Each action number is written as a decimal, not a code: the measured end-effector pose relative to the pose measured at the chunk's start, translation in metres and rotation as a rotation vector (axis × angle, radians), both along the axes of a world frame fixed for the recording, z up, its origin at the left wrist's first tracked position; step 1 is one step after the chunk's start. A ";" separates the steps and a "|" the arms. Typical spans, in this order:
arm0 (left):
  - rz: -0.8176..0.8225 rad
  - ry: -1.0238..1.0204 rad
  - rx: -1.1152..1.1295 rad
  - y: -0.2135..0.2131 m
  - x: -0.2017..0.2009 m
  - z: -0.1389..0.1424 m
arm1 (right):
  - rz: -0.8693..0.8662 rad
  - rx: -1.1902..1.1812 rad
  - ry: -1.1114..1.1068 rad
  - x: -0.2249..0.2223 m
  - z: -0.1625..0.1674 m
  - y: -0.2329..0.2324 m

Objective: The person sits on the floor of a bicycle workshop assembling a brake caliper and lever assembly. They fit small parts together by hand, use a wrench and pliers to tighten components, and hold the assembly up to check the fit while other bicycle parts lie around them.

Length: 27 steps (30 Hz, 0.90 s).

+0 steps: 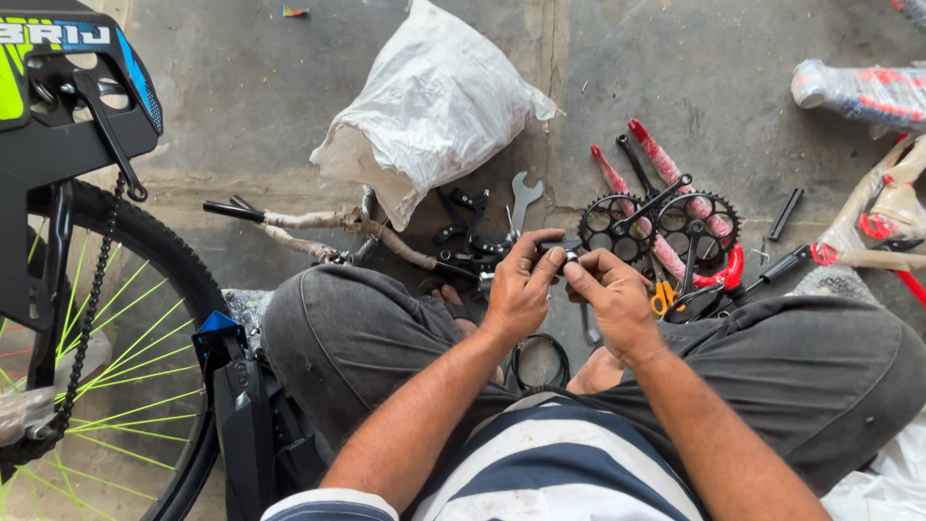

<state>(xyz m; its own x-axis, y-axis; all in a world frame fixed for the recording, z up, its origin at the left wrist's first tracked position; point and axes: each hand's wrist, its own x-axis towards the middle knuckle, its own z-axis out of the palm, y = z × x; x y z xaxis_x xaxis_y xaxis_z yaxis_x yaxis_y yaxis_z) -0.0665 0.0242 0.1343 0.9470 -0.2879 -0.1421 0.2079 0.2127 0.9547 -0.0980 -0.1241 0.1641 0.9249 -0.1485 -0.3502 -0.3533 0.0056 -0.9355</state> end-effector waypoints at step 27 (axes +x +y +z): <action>-0.008 0.039 0.008 0.000 0.000 0.009 | 0.309 -0.787 -0.156 0.010 0.067 -0.005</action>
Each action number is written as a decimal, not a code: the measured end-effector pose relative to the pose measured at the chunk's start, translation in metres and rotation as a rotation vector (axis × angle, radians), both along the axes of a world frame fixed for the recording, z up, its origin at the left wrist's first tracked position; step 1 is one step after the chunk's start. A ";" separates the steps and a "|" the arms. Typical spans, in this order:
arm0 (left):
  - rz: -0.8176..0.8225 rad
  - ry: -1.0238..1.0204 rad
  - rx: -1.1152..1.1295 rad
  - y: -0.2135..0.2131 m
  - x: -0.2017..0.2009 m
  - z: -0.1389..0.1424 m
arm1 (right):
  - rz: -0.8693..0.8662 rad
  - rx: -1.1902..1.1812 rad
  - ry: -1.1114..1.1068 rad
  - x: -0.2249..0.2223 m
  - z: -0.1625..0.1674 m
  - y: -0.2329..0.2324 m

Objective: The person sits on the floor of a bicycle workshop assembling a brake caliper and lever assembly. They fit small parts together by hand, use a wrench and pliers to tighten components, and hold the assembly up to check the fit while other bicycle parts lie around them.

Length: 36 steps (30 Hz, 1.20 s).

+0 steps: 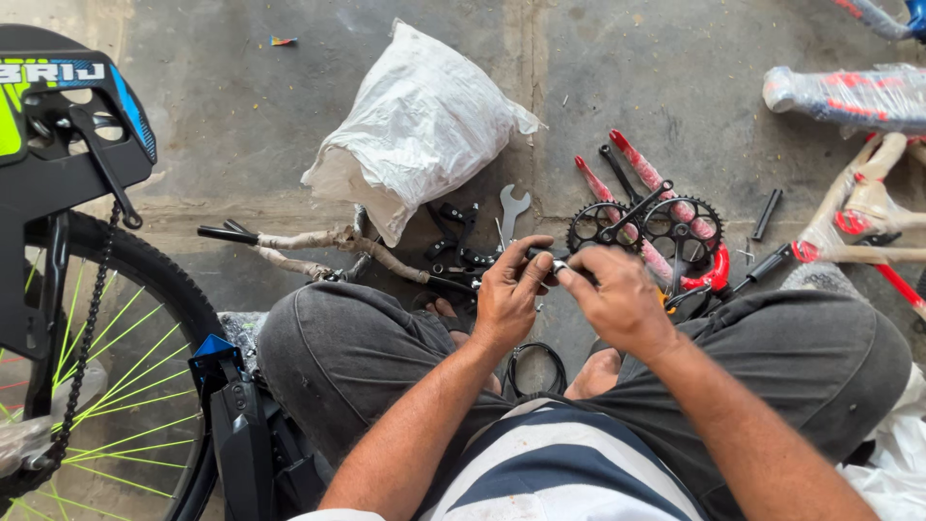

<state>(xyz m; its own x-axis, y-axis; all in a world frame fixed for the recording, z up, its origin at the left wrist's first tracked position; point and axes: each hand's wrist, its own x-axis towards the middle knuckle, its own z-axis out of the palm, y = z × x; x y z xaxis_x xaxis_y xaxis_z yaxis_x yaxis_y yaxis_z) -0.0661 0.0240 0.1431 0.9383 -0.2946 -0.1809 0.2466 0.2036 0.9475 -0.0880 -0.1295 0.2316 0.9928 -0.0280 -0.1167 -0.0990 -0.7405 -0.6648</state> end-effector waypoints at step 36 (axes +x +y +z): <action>0.096 -0.139 0.211 -0.005 0.024 0.016 | 0.066 -0.177 -0.121 0.005 -0.040 -0.014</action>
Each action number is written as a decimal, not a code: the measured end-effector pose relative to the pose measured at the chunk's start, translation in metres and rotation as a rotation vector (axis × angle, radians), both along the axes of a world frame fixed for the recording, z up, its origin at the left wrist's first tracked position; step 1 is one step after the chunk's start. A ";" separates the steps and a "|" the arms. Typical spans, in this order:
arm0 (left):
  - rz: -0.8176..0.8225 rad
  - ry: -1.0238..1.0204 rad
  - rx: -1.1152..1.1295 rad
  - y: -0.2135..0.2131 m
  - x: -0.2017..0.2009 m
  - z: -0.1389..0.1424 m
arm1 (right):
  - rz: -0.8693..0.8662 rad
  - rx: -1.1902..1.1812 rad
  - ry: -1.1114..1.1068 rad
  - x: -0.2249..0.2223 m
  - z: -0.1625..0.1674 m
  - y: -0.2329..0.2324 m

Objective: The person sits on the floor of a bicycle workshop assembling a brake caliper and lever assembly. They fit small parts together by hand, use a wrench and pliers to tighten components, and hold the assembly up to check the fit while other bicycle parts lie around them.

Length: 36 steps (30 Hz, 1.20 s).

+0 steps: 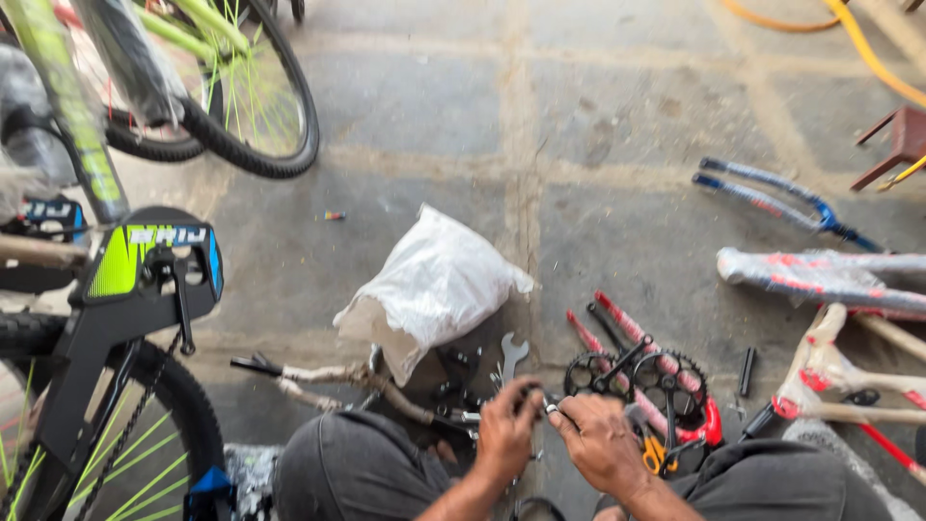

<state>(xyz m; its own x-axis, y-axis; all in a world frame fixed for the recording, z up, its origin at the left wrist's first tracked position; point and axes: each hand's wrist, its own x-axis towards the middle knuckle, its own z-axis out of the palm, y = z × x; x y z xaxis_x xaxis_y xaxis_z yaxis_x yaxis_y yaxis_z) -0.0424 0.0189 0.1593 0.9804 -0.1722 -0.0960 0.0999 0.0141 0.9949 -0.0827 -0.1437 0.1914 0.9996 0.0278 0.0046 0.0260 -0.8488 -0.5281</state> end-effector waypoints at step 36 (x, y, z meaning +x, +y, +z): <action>-0.011 0.049 0.013 -0.004 -0.004 0.001 | -0.041 0.092 -0.064 -0.006 0.008 0.002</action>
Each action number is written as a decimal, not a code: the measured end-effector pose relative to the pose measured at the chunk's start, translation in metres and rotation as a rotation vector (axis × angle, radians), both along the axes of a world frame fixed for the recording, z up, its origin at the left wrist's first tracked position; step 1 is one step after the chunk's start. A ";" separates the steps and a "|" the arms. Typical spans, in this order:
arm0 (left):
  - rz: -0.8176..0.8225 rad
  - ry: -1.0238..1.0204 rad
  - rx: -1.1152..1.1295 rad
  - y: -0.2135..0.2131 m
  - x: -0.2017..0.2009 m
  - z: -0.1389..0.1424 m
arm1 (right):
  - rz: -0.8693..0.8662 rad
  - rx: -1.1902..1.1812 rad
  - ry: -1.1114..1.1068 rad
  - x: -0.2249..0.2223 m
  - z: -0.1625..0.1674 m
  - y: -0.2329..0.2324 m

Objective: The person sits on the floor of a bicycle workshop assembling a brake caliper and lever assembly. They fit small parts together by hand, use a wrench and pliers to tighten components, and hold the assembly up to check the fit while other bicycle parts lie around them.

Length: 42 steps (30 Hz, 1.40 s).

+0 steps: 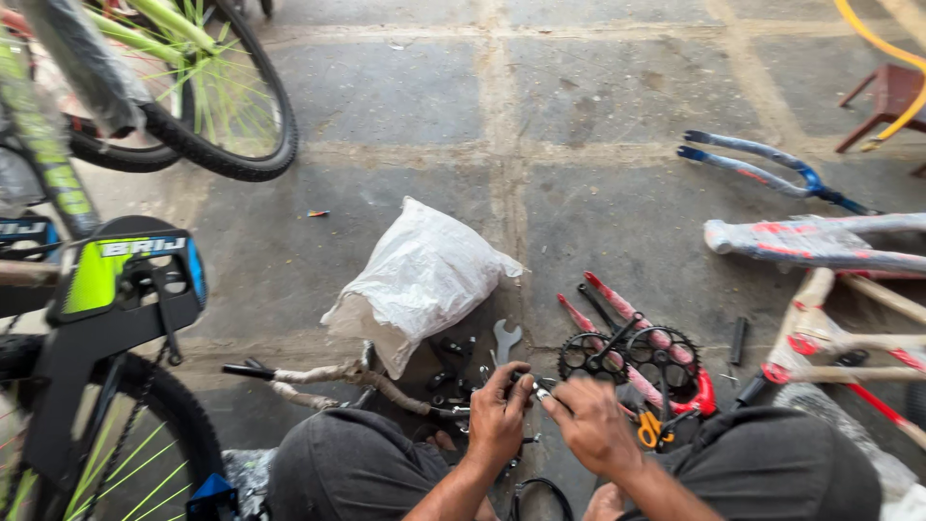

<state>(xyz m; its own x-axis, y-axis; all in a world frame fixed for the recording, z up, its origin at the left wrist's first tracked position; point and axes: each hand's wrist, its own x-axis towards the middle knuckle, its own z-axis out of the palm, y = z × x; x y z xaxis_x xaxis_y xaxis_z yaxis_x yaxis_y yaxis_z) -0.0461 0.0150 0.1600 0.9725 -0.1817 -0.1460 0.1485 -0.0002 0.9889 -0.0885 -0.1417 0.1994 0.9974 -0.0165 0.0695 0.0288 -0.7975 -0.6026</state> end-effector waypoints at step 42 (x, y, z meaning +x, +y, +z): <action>-0.127 -0.185 0.181 0.003 -0.022 0.004 | 0.527 -0.688 -0.228 0.008 0.062 -0.003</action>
<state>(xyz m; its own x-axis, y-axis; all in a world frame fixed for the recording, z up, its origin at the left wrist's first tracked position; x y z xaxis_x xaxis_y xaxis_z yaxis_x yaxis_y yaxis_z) -0.0683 0.0178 0.1643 0.9566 -0.2913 -0.0092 -0.0474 -0.1867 0.9813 -0.0809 -0.1445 0.2615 0.8243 0.5586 0.0923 0.5544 -0.8294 0.0689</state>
